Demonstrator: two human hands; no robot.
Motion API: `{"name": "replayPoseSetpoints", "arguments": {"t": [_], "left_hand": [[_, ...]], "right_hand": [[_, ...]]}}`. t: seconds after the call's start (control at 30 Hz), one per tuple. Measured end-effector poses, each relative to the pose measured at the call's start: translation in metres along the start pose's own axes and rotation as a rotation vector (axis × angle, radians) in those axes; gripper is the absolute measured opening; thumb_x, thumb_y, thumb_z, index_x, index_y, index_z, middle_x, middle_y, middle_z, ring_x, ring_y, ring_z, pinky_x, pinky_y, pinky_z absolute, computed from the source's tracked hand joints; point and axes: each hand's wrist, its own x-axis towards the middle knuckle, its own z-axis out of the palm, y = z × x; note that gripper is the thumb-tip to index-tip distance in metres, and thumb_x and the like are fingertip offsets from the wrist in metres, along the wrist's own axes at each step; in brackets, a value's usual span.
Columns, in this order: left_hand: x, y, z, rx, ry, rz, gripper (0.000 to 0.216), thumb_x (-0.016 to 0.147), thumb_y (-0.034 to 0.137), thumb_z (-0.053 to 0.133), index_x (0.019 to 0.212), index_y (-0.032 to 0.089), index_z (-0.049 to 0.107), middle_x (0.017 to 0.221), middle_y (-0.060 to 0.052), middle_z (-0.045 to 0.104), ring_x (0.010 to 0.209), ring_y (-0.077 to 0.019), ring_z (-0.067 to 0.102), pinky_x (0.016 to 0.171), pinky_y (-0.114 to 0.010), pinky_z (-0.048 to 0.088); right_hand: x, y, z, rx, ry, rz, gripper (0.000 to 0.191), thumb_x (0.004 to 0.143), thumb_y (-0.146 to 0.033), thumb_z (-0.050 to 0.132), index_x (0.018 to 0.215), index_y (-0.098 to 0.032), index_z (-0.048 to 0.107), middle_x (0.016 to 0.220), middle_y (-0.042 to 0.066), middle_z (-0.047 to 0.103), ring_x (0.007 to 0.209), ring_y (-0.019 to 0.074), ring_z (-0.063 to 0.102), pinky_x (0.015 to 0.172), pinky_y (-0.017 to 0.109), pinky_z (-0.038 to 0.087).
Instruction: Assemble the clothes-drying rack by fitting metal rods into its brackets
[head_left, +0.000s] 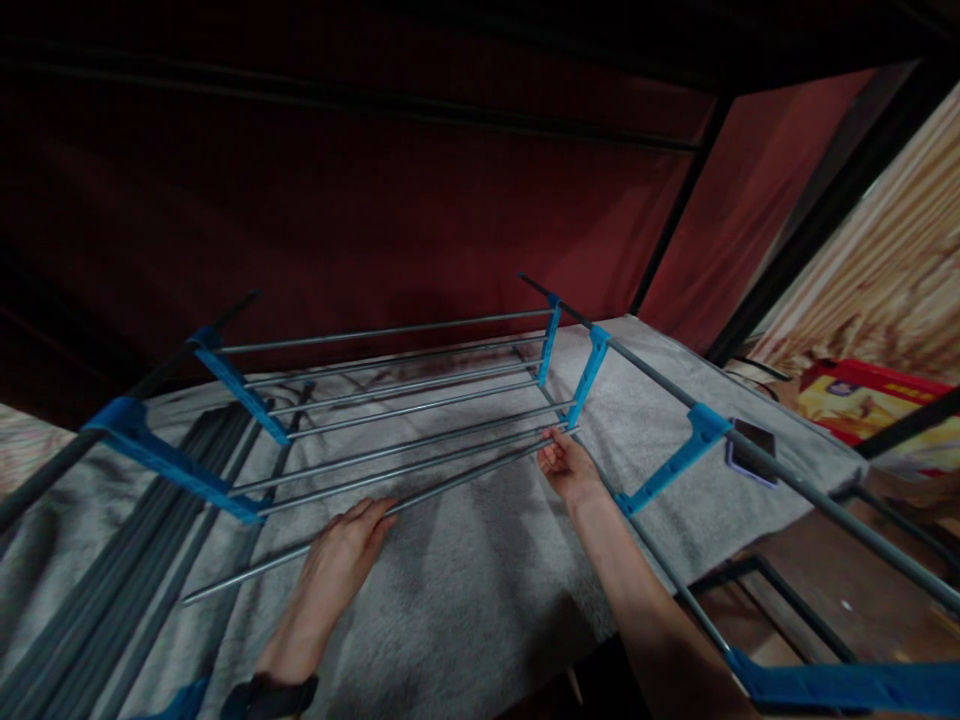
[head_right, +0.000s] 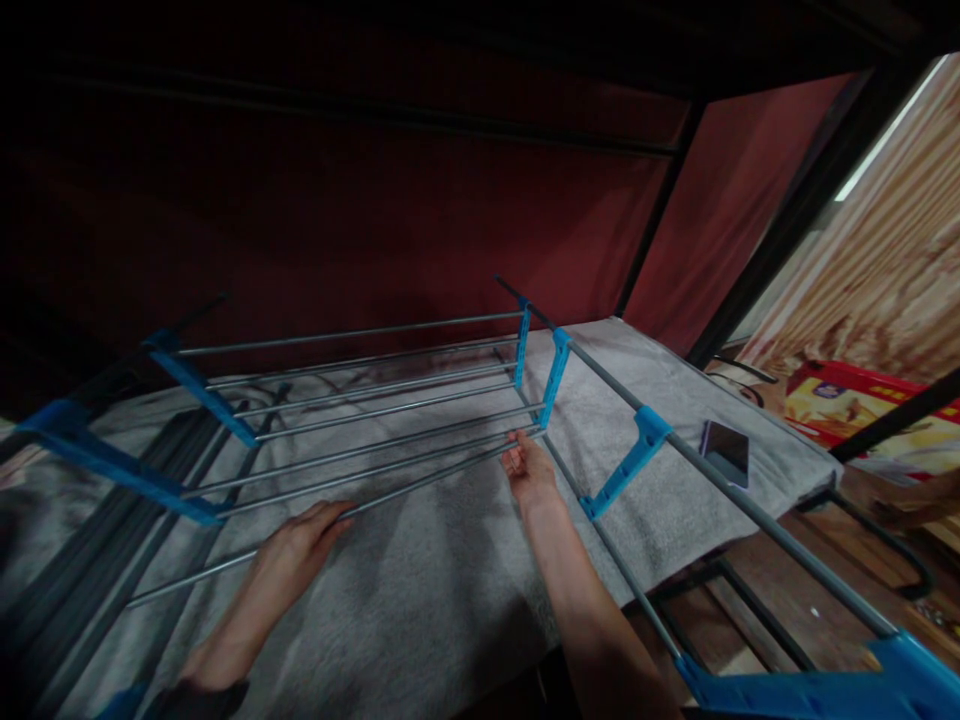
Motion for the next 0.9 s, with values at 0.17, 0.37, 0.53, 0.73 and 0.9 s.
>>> {"name": "replayPoseSetpoints", "arguments": {"t": [0.17,0.37,0.53,0.73,0.9], "left_hand": [[0.001,0.002,0.002,0.034,-0.010,-0.006,0.041,0.099,0.038,0.039,0.117,0.022,0.072,0.115,-0.008,0.076,0.101,-0.0268,0.073,0.094,-0.039,0.056],[0.000,-0.002,-0.003,0.016,-0.007,-0.019,0.040,0.096,0.034,0.042,0.118,0.022,0.072,0.115,-0.009,0.075,0.102,-0.0270,0.072,0.093,-0.040,0.056],[-0.001,-0.007,-0.009,0.046,-0.007,-0.043,0.038,0.095,0.034,0.042,0.115,0.024,0.073,0.110,-0.007,0.075,0.095,-0.0258,0.073,0.087,-0.038,0.057],[-0.001,0.005,-0.016,0.073,-0.030,-0.076,0.033,0.096,0.029,0.045,0.113,0.022,0.072,0.110,-0.008,0.074,0.096,-0.0249,0.072,0.088,-0.037,0.055],[-0.003,0.031,-0.020,0.149,-0.063,-0.080,0.029,0.098,0.020,0.046,0.113,0.020,0.072,0.107,-0.010,0.073,0.097,-0.0230,0.070,0.093,-0.038,0.052]], "right_hand": [[-0.001,0.004,0.001,-0.034,-0.027,0.029,0.020,0.092,-0.004,0.058,0.081,-0.019,0.064,0.067,-0.003,0.071,0.051,0.0076,0.062,0.056,0.018,0.054],[0.001,0.002,-0.002,-0.021,-0.027,0.008,0.021,0.094,-0.005,0.057,0.080,-0.020,0.064,0.066,-0.004,0.070,0.054,0.0069,0.063,0.059,0.017,0.054],[0.006,-0.004,-0.006,0.001,-0.010,-0.023,0.018,0.092,-0.009,0.062,0.078,-0.020,0.063,0.064,-0.005,0.069,0.053,0.0074,0.062,0.058,0.018,0.054],[0.006,-0.015,-0.006,-0.003,0.024,-0.025,0.021,0.092,-0.005,0.058,0.077,-0.019,0.061,0.063,-0.005,0.066,0.053,0.0073,0.062,0.057,0.017,0.055],[0.011,-0.021,-0.013,-0.066,0.019,0.003,0.022,0.091,-0.002,0.053,0.079,-0.020,0.059,0.065,-0.006,0.065,0.053,0.0066,0.062,0.056,0.017,0.055]]}}
